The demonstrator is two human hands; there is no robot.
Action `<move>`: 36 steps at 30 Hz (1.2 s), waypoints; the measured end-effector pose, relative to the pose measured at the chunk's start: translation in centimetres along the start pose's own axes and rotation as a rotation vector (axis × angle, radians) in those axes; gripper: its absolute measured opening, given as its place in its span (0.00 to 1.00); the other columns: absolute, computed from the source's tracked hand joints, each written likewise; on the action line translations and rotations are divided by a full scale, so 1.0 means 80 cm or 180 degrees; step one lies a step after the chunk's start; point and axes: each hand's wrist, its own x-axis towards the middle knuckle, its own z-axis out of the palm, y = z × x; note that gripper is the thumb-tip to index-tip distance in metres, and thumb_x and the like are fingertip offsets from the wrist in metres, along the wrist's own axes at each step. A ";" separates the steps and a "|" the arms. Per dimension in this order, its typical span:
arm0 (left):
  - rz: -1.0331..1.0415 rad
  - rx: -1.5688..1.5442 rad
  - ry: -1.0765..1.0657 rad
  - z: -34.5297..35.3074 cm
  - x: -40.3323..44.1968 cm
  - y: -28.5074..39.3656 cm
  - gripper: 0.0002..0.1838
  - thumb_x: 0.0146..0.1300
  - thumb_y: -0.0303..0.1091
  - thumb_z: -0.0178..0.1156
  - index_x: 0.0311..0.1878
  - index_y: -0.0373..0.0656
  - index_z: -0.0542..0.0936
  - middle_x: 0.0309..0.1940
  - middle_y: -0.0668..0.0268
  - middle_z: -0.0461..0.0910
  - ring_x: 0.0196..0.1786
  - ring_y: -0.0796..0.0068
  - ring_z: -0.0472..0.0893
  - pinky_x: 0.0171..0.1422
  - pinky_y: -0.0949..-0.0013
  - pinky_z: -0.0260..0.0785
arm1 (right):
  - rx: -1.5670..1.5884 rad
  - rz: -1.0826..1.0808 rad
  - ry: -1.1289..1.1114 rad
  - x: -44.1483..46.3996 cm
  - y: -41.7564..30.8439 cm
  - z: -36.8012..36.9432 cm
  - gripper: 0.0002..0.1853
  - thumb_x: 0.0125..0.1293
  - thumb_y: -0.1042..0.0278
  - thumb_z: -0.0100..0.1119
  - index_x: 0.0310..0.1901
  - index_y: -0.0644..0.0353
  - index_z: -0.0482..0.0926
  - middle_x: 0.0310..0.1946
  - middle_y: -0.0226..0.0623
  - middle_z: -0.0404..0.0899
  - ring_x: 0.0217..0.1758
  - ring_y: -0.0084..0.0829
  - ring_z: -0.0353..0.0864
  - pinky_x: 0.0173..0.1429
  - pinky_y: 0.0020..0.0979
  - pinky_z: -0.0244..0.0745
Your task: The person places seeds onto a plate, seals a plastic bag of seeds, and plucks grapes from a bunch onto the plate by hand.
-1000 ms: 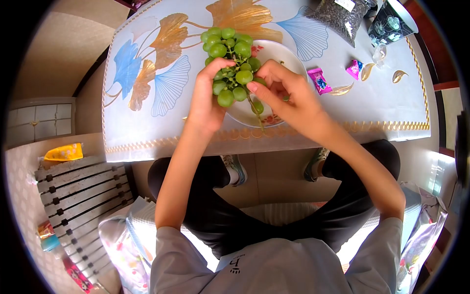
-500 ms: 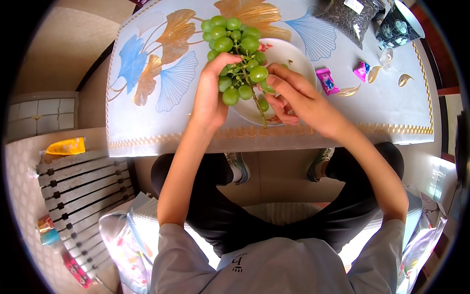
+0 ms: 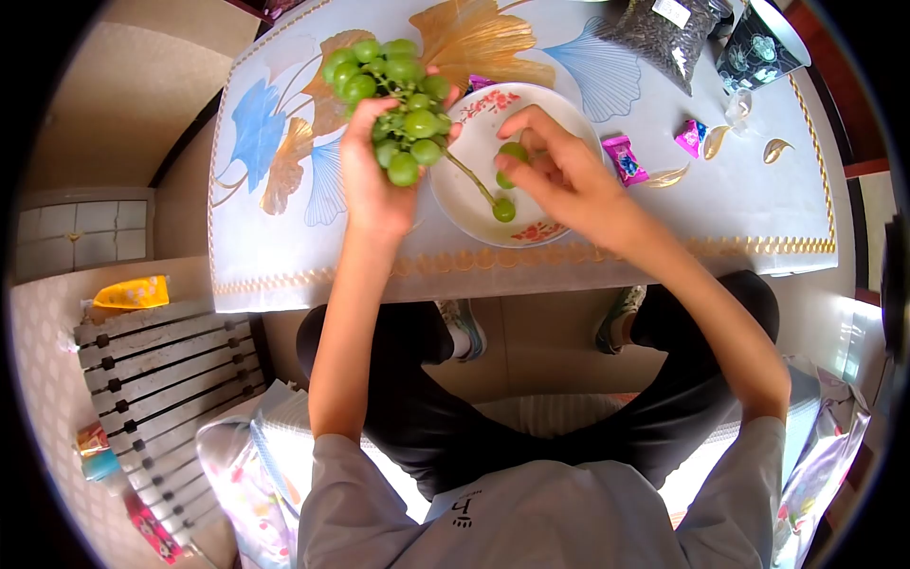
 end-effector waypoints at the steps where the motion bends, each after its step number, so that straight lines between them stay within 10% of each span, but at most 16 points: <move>1: 0.0032 0.0088 -0.0018 0.004 -0.001 -0.004 0.26 0.66 0.38 0.52 0.65 0.39 0.71 0.58 0.60 0.78 0.60 0.60 0.79 0.53 0.56 0.79 | -0.0450 -0.0063 0.0148 -0.003 -0.015 -0.003 0.18 0.69 0.53 0.62 0.50 0.55 0.72 0.23 0.34 0.73 0.20 0.33 0.74 0.25 0.36 0.70; 15: -0.0333 0.0568 0.0387 0.017 -0.010 -0.047 0.24 0.62 0.33 0.61 0.61 0.40 0.72 0.53 0.63 0.79 0.55 0.70 0.79 0.60 0.65 0.71 | -0.1580 -0.1240 0.0809 0.003 -0.011 0.009 0.14 0.70 0.62 0.63 0.37 0.59 0.68 0.18 0.38 0.72 0.19 0.37 0.75 0.23 0.37 0.69; 27: 0.0034 0.0307 0.0135 -0.001 0.004 -0.014 0.23 0.65 0.38 0.56 0.62 0.39 0.74 0.55 0.61 0.80 0.55 0.67 0.81 0.57 0.59 0.76 | 0.1322 0.0609 -0.0233 -0.016 -0.019 -0.009 0.16 0.75 0.54 0.54 0.44 0.63 0.76 0.24 0.32 0.76 0.26 0.25 0.77 0.31 0.32 0.75; 31: 0.0055 0.0068 0.0196 -0.006 -0.002 0.015 0.27 0.67 0.39 0.51 0.68 0.39 0.69 0.61 0.59 0.78 0.63 0.58 0.79 0.60 0.52 0.77 | -0.0863 0.0308 -0.0082 0.009 -0.032 -0.031 0.19 0.70 0.51 0.62 0.43 0.62 0.76 0.23 0.36 0.74 0.25 0.32 0.75 0.31 0.35 0.72; 32: -0.0025 0.0045 0.0098 -0.002 -0.004 0.017 0.27 0.68 0.39 0.49 0.68 0.39 0.69 0.62 0.58 0.77 0.65 0.57 0.77 0.64 0.50 0.75 | -0.1020 -0.0162 0.0269 0.009 -0.018 -0.023 0.11 0.70 0.64 0.64 0.40 0.59 0.71 0.22 0.25 0.67 0.26 0.16 0.66 0.29 0.24 0.61; 36: -0.0308 -0.0423 -0.0051 0.010 -0.013 0.003 0.27 0.68 0.40 0.48 0.68 0.40 0.69 0.62 0.58 0.77 0.65 0.58 0.77 0.67 0.49 0.72 | -0.0415 -0.0268 0.0323 0.012 -0.019 -0.010 0.11 0.70 0.66 0.65 0.45 0.59 0.73 0.27 0.26 0.70 0.28 0.17 0.68 0.31 0.24 0.64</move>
